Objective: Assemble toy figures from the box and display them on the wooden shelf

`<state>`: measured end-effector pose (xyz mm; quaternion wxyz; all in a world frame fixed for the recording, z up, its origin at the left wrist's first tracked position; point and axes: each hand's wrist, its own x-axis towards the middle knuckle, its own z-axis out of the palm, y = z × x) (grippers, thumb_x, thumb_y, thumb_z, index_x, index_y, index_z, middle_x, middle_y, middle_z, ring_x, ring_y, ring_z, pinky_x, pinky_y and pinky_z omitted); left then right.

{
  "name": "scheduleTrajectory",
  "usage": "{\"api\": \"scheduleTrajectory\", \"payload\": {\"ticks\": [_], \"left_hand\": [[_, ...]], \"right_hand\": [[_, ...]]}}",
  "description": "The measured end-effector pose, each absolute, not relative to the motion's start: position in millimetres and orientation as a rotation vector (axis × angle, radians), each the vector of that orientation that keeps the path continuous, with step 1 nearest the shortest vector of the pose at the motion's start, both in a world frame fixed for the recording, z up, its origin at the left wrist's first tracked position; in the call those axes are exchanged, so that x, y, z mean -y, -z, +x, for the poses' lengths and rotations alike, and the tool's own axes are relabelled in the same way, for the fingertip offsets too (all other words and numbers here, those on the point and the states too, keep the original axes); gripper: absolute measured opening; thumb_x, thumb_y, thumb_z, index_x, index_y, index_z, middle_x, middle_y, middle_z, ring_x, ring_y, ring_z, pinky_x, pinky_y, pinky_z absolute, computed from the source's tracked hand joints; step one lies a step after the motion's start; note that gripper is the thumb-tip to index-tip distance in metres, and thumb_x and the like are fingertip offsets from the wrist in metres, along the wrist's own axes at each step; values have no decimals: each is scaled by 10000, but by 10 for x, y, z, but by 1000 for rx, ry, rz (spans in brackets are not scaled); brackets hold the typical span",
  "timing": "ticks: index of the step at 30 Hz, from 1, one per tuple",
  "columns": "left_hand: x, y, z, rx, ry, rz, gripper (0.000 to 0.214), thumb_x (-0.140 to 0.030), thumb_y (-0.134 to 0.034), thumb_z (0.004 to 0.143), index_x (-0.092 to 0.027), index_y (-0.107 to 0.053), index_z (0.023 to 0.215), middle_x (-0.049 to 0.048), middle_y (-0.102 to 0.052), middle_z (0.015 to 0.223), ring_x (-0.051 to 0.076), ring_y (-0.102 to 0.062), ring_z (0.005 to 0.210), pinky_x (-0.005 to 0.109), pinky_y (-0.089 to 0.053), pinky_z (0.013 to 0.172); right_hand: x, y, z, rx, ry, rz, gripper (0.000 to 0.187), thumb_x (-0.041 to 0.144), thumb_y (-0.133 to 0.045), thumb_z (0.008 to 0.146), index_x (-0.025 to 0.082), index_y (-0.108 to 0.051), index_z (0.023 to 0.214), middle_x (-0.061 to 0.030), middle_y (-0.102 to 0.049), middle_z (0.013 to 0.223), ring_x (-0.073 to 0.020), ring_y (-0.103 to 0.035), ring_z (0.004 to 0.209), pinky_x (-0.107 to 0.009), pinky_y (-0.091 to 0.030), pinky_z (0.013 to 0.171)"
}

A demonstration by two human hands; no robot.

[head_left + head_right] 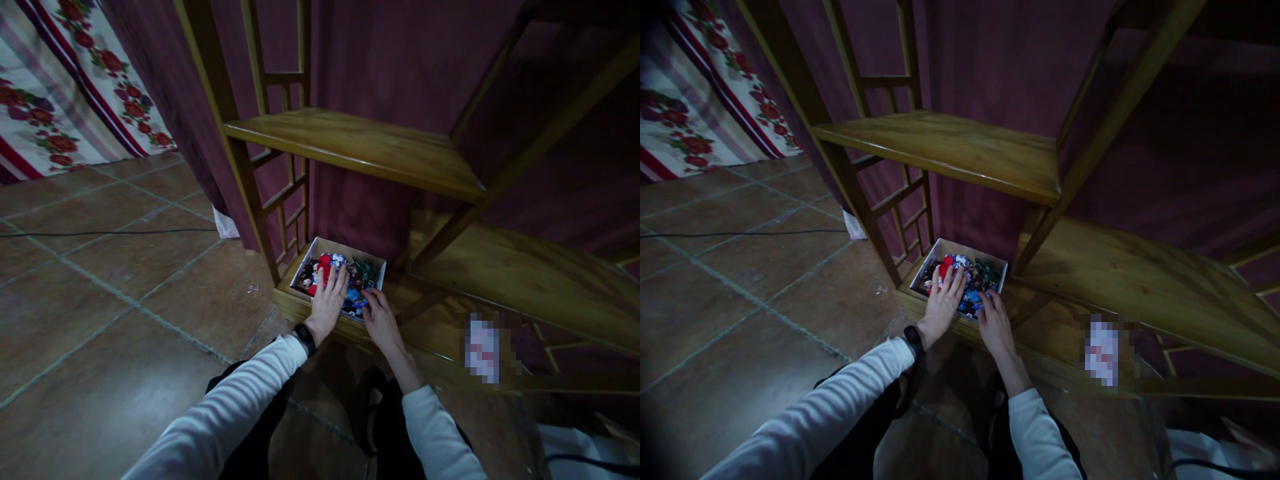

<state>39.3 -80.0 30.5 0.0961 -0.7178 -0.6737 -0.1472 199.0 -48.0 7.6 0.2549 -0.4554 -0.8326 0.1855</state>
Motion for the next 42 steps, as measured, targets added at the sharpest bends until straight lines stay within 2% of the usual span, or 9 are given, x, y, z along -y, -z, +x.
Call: {"api": "scheduleTrajectory", "payload": {"ticks": [8, 13, 15, 17, 19, 24, 28, 31, 42], "left_hand": [[846, -310, 470, 1972, 433, -2147, 583, -58, -271, 830, -174, -226, 1400, 58, -191, 1474, 251, -29, 1361, 544, -21, 1093], [916, -403, 392, 2009, 489, -2174, 620, -74, -335, 811, -228, -218, 1400, 50, -213, 1469, 257, -87, 1357, 548, -49, 1080], [947, -409, 283, 2140, 591, -2064, 602, -160, -399, 819, -198, -227, 1395, 86, -220, 1463, 281, -132, 1344, 529, -103, 1073], [976, -384, 126, 2344, 696, -1884, 606, -252, -448, 816, -159, -247, 1380, 140, -262, 1436, 305, -224, 1309, 500, -219, 1040], [999, -336, -50, 2483, 762, -1741, 588, -299, -459, 811, -158, -284, 1355, 157, -320, 1397, 304, -319, 1259, 462, -313, 989], [972, -193, -348, 2727, 865, -1594, 542, -324, -497, 775, -107, -397, 1262, 189, -502, 1210, 285, -485, 1121, 381, -411, 893], [878, -107, -372, 2950, 975, -1463, 454, -263, -532, 742, -119, -484, 1169, 152, -622, 1000, 259, -598, 936, 340, -460, 784], [846, -64, -352, 2979, 1101, -1376, 421, -213, -532, 729, -120, -509, 1139, 129, -655, 896, 245, -625, 851, 322, -472, 728], [920, 83, -447, 2959, 1210, -1377, 371, -213, -533, 734, -122, -549, 1093, 92, -668, 818, 215, -630, 819, 277, -479, 702]], "right_hand": [[519, -7, 2019, 2283, -512, -1273, 420, 181, -432, 793, 211, -493, 1208, -90, -443, 1224, -213, -441, 1157, -388, -363, 1009], [580, 26, 2097, 2216, -518, -1390, 480, 160, -449, 770, 209, -448, 1247, -95, -437, 1255, -218, -437, 1171, -382, -362, 1003], [602, 36, 2105, 2180, -515, -1448, 519, 163, -457, 767, 188, -403, 1282, -111, -416, 1297, -226, -408, 1206, -379, -345, 1011], [616, 45, 2096, 2148, -533, -1523, 539, 166, -453, 775, 158, -363, 1306, -131, -414, 1314, -230, -399, 1220, -364, -342, 1007], [626, 53, 2076, 2109, -582, -1616, 539, 167, -441, 788, 135, -341, 1317, -148, -450, 1291, -227, -438, 1193, -337, -363, 978], [653, 62, 2028, 2050, -737, -1790, 449, 212, -413, 833, 135, -398, 1275, -147, -572, 1167, -222, -545, 1083, -307, -410, 891], [641, 84, 2027, 2050, -827, -1860, 372, 245, -363, 868, 112, -479, 1196, -159, -626, 1078, -228, -596, 1004, -310, -437, 834], [608, 115, 2039, 2024, -831, -1887, 321, 232, -346, 879, 147, -535, 1125, -130, -659, 1017, -209, -623, 947, -286, -444, 801], [631, 48, 2044, 1935, -906, -1927, 290, 230, -350, 884, 154, -573, 1052, -131, -669, 978, -204, -642, 882, -264, -444, 753]]}}
